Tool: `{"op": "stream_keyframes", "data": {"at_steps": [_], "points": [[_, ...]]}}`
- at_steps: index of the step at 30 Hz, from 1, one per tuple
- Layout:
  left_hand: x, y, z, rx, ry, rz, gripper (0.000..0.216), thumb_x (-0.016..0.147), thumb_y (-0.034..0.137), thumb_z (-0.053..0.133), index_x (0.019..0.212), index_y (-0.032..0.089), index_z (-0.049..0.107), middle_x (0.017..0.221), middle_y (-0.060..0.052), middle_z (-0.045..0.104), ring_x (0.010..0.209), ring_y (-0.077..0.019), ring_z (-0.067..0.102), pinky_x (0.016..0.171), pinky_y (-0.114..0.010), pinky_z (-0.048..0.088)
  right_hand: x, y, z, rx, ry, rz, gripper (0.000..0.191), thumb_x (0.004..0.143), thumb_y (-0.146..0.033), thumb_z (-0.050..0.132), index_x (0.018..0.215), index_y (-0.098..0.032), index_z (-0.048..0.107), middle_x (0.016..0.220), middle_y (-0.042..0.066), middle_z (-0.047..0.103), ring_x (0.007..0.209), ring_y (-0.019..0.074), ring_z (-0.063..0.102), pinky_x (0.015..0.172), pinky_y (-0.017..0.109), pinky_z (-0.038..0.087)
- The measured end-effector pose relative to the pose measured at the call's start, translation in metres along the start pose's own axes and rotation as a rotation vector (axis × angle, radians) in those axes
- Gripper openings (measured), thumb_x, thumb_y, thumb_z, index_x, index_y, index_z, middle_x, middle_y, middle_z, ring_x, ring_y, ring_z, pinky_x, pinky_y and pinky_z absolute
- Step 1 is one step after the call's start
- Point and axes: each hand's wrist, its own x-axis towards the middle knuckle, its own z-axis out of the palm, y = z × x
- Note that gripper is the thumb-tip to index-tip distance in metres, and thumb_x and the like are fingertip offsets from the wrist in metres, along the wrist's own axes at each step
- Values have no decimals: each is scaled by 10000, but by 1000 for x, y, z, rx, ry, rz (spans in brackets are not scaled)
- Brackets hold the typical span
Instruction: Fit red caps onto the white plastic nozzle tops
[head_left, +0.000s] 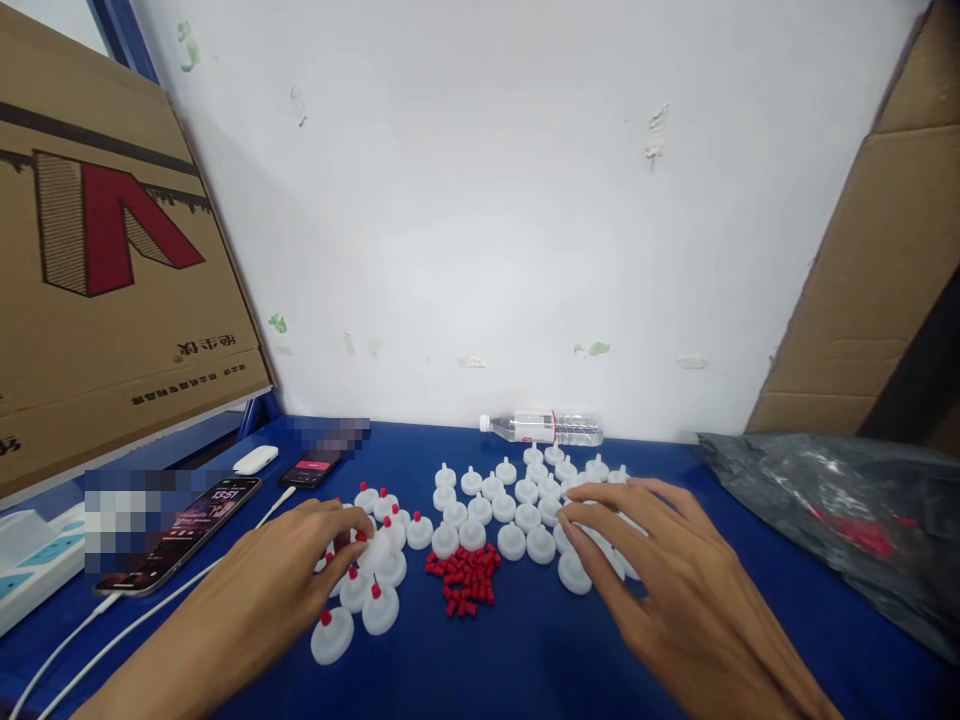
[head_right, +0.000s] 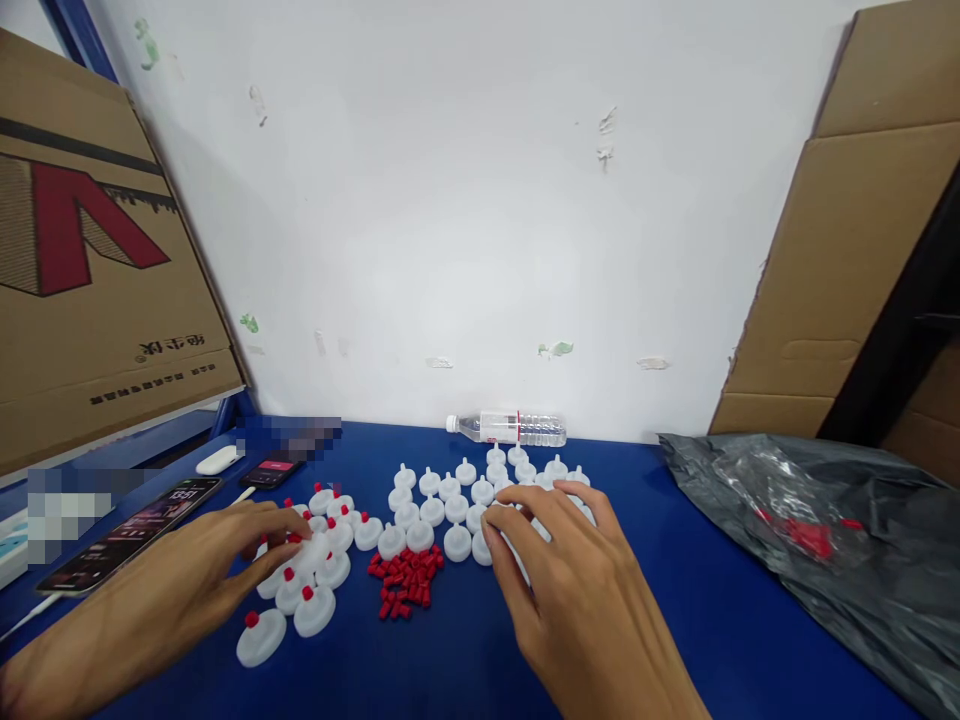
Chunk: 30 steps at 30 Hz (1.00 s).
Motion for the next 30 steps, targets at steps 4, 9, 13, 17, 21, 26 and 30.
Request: {"op": "stream_keyframes", "data": {"at_steps": [4, 9, 13, 17, 21, 26, 30], "points": [[1, -2, 1, 5, -91, -33, 394, 1033, 399, 419, 1101, 284, 790, 1154, -83, 799, 1069, -314, 743, 945, -418, 554, 2, -2, -1, 24, -13, 7, 158, 1079, -131, 508, 1043, -249, 607, 1071, 0, 725, 954, 189, 709, 1057, 416, 361], [5, -13, 6, 9, -182, -76, 395, 1000, 436, 425, 1117, 302, 777, 1175, -73, 789, 1094, -316, 724, 957, -457, 541, 1, -2, -2, 46, -39, 21, 163, 1067, -117, 520, 1059, -268, 582, 1074, -20, 716, 967, 182, 699, 1071, 396, 342], [4, -19, 6, 4, -203, -75, 380, 1013, 409, 430, 1140, 298, 771, 1172, -63, 785, 1068, -290, 722, 965, -439, 526, -1, -1, 0, 64, -48, 24, 170, 1063, -111, 531, 1059, -275, 579, 1073, -31, 714, 953, 176, 697, 1072, 399, 338], [4, -15, 5, 6, -192, -85, 377, 1013, 368, 428, 1145, 289, 772, 1191, -69, 776, 1103, -304, 714, 954, -442, 520, -2, -2, 2, 68, -62, 31, 173, 1062, -107, 528, 1056, -274, 574, 1075, -33, 713, 957, 173, 702, 1076, 401, 326], [5, -9, 8, -7, -170, -65, 382, 1018, 346, 427, 1162, 277, 775, 1199, -76, 769, 1123, -304, 707, 958, -436, 514, -1, -2, 1, 60, -69, 21, 181, 1057, -96, 525, 1053, -274, 560, 1068, -30, 712, 942, 175, 697, 1068, 396, 327], [3, -10, 13, -18, -150, -30, 377, 1019, 299, 423, 1108, 258, 787, 1139, -77, 770, 1060, -297, 713, 947, -441, 508, 0, -2, 0, 72, -74, 13, 193, 1051, -83, 524, 1059, -272, 562, 1068, -31, 713, 951, 170, 700, 1066, 385, 326], [1, -9, 16, -32, -128, -24, 379, 1026, 303, 412, 1106, 262, 780, 1140, -72, 761, 1039, -293, 716, 943, -438, 504, -1, -2, 0, 73, -78, 13, 181, 1062, -99, 523, 1076, -273, 571, 1071, -35, 713, 947, 168, 696, 1049, 380, 334]]}}
